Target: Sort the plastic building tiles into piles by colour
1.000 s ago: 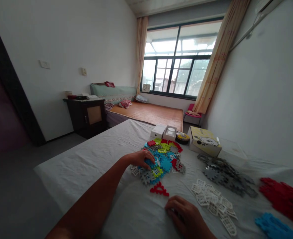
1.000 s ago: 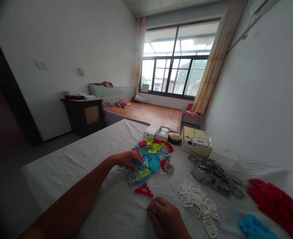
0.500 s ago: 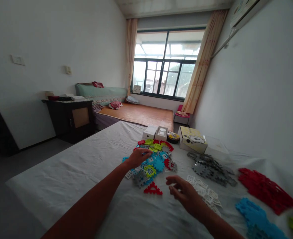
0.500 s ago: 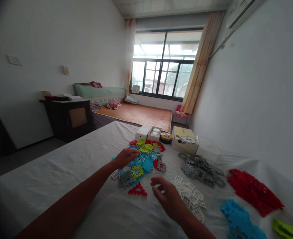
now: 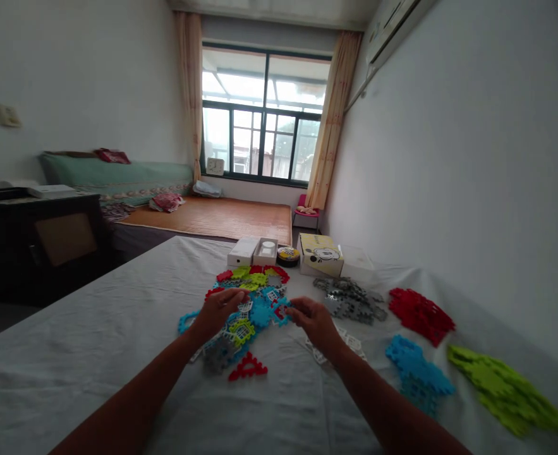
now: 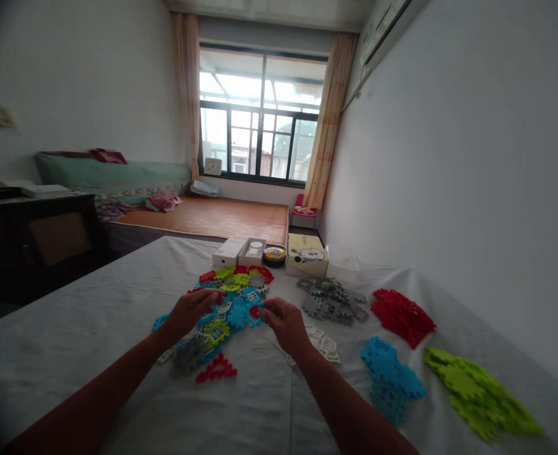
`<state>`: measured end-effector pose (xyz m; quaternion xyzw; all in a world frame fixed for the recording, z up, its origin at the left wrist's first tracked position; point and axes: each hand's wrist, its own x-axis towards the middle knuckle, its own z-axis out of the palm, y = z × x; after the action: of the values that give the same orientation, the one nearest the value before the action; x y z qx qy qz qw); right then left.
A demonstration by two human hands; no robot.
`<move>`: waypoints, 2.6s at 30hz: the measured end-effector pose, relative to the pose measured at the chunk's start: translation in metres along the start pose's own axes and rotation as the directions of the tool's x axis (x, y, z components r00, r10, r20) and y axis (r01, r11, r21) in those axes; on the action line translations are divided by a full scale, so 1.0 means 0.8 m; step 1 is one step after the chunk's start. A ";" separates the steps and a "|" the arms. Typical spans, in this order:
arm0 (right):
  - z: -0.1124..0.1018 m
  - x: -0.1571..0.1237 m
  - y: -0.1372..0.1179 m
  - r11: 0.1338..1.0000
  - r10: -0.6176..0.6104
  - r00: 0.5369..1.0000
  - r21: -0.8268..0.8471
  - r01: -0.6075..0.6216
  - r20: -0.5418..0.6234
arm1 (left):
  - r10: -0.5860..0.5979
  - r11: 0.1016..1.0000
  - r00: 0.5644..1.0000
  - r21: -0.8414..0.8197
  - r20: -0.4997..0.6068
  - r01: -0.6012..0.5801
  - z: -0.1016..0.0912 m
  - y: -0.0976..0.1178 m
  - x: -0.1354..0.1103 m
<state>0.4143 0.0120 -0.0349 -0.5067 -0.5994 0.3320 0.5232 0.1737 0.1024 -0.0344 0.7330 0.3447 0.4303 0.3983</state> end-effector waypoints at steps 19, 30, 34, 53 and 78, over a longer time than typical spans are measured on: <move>-0.313 -0.173 0.043 0.281 -0.167 0.934 -0.924 -0.260 -0.314 | -0.021 0.978 0.992 0.204 -0.127 0.047 -0.034 -0.016 0.013; -0.271 -0.181 -0.006 0.455 -0.075 0.924 -0.837 -0.302 -0.374 | -0.012 0.969 0.998 0.245 -0.057 0.026 -0.042 -0.028 0.013; -0.185 -0.137 -0.048 0.600 -0.080 0.973 -0.791 -0.125 -0.214 | 0.074 0.939 0.997 0.334 0.038 -0.082 -0.037 -0.023 0.006; 0.014 -0.080 0.018 0.845 -0.083 0.969 -0.499 0.192 0.233 | 0.059 0.840 0.912 0.474 0.407 -0.266 -0.028 -0.015 -0.012; 0.030 -0.081 -0.015 0.971 0.116 0.945 0.167 -0.173 0.307 | 0.347 0.891 0.834 0.125 0.429 -0.436 0.049 0.050 -0.042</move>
<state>0.3840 -0.0495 -0.0483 -0.4415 -0.5971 0.4975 0.4483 0.2022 0.0449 -0.0237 0.8988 0.1439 0.3055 0.2796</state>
